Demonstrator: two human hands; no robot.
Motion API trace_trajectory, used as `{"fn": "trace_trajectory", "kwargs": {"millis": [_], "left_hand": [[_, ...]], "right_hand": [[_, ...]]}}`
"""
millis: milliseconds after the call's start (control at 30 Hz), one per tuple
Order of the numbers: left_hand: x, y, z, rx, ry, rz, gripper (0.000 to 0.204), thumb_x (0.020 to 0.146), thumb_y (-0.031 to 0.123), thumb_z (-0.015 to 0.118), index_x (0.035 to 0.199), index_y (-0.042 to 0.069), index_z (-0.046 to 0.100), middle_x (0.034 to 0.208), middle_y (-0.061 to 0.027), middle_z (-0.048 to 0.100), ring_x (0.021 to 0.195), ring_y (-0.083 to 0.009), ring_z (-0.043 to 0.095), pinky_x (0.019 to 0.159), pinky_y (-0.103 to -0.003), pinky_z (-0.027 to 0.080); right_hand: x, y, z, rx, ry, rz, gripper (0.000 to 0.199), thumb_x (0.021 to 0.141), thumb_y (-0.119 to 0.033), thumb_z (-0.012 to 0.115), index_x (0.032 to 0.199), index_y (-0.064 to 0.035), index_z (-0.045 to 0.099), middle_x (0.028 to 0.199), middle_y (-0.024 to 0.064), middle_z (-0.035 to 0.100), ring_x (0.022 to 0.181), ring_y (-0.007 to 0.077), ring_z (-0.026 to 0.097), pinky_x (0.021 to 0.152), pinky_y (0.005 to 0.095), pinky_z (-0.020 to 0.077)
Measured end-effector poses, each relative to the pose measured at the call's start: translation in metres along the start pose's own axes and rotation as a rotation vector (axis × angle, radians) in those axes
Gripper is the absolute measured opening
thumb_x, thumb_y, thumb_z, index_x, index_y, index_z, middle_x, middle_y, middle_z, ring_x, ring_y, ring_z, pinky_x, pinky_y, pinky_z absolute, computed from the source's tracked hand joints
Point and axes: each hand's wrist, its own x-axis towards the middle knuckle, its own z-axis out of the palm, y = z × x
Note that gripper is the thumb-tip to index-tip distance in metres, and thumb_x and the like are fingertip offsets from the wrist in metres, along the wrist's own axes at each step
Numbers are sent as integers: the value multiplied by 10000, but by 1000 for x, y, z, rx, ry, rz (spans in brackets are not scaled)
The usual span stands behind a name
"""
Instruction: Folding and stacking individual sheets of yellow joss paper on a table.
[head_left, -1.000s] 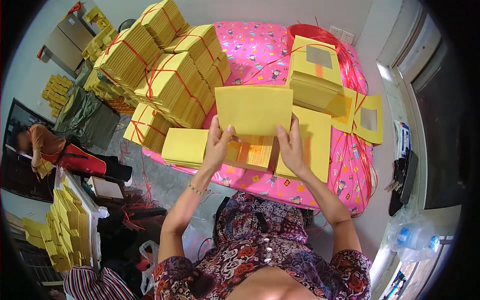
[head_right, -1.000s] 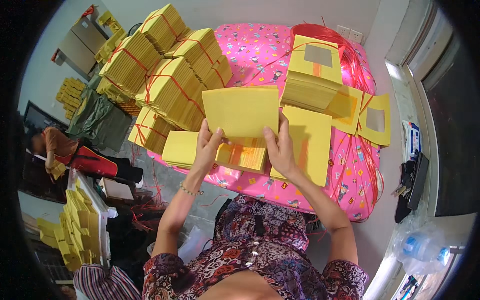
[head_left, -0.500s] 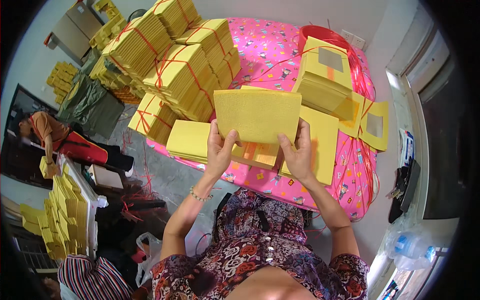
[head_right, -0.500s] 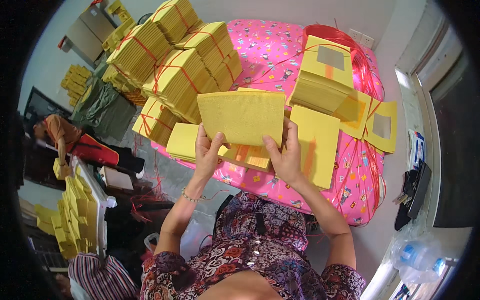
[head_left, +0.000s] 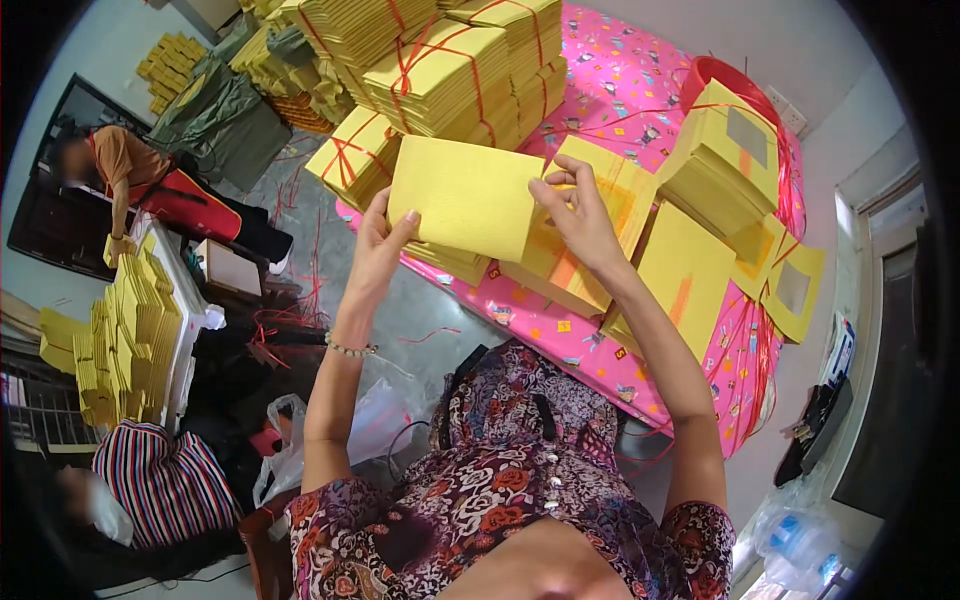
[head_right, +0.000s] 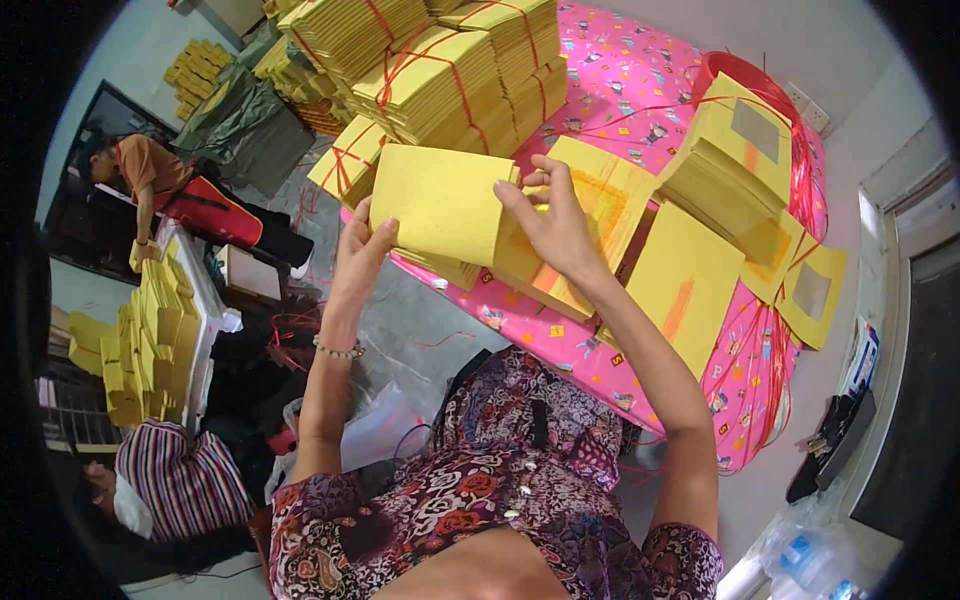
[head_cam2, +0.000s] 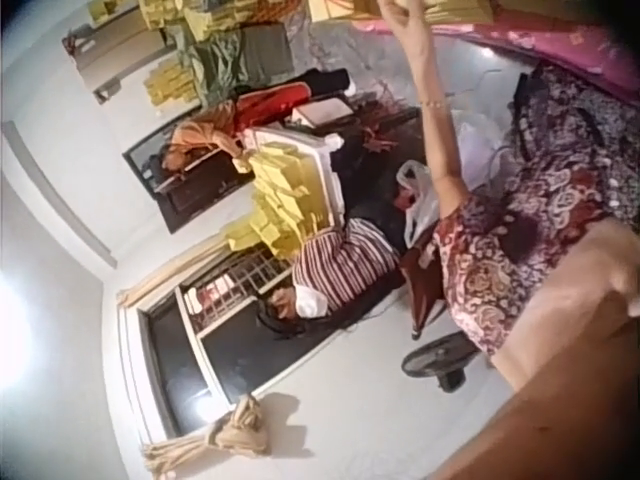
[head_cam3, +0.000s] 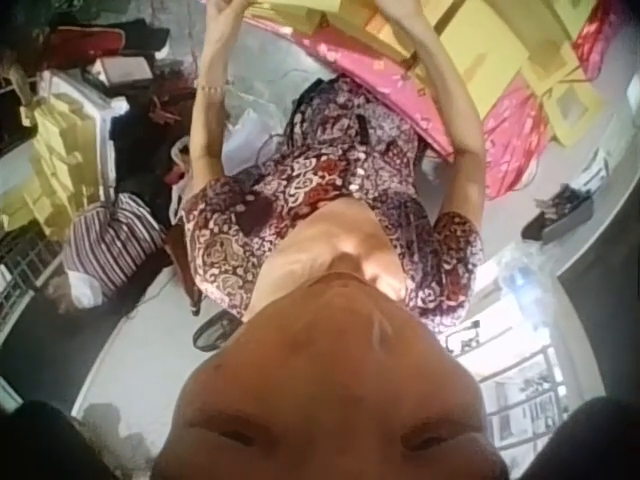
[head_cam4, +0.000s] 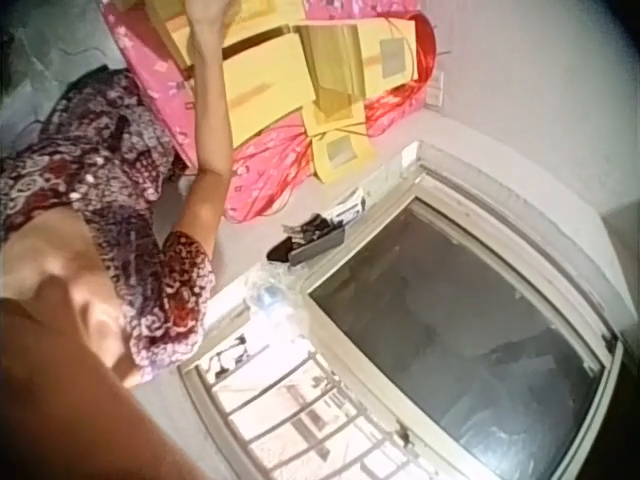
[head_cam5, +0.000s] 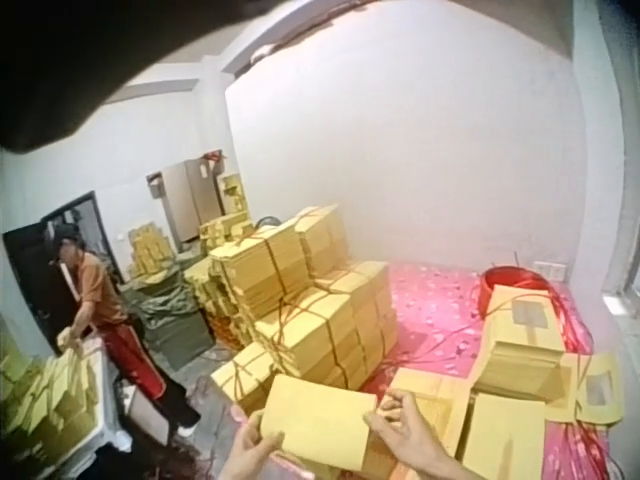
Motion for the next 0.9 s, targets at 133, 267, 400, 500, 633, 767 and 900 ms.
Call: {"fn": "trace_trajectory", "kwargs": {"millis": [133, 267, 400, 500, 633, 767, 900], "left_hand": [[1, 4, -14, -38, 12, -79, 425, 996, 99, 580, 1382, -20, 450, 1243, -91, 632, 1075, -127, 624, 902, -287, 514], [4, 0, -30, -39, -10, -153, 434, 990, 108, 592, 1380, -22, 452, 1229, -87, 641, 1071, -129, 631, 903, -286, 513], [20, -23, -47, 117, 5, -214, 479, 954, 107, 631, 1377, -27, 450, 1234, -92, 636, 1105, -137, 618, 935, -288, 495], [26, -40, -54, 243, 38, -79, 506, 917, 91, 657, 1363, -38, 455, 1242, -104, 625, 1139, -154, 600, 961, -302, 482], [35, -65, -66, 261, 21, -123, 499, 898, 76, 666, 1338, -48, 467, 1248, -121, 616, 1159, -171, 585, 983, -314, 470], [36, -77, -70, 287, -32, -182, 504, 906, 66, 675, 1342, -61, 457, 1258, -113, 610, 1164, -158, 580, 1003, -293, 450], [31, -80, -69, 331, -34, -225, 493, 905, 52, 665, 1335, -64, 455, 1237, -112, 614, 1150, -159, 584, 998, -295, 454]], "right_hand": [[18, 1, 12, -60, -26, -52, 774, 881, -432, 740, 1387, 28, 377, 1240, 159, 532, 1043, 202, 582, 845, 347, 499], [41, 0, 18, 13, -363, 74, 610, 858, -377, 748, 1246, 41, 533, 1025, 131, 652, 941, 213, 640, 805, 350, 518], [65, 24, 32, -207, -320, -17, 481, 869, -282, 734, 1200, 20, 558, 862, 61, 658, 727, 120, 606, 683, 313, 523], [75, 33, 42, -392, -294, 0, 467, 795, -263, 726, 1132, 33, 596, 967, 173, 684, 881, 251, 668, 796, 366, 524], [82, 47, 51, -535, -312, -22, 471, 813, -226, 725, 1182, 9, 550, 880, 143, 692, 823, 213, 687, 736, 352, 535], [82, 50, 57, -724, -337, -20, 482, 819, -253, 702, 1189, 6, 534, 978, 215, 690, 921, 326, 692, 823, 415, 528], [79, 49, 60, -837, -411, -52, 489, 817, -276, 690, 1184, 6, 531, 1023, 233, 677, 986, 373, 663, 883, 451, 504]]}}
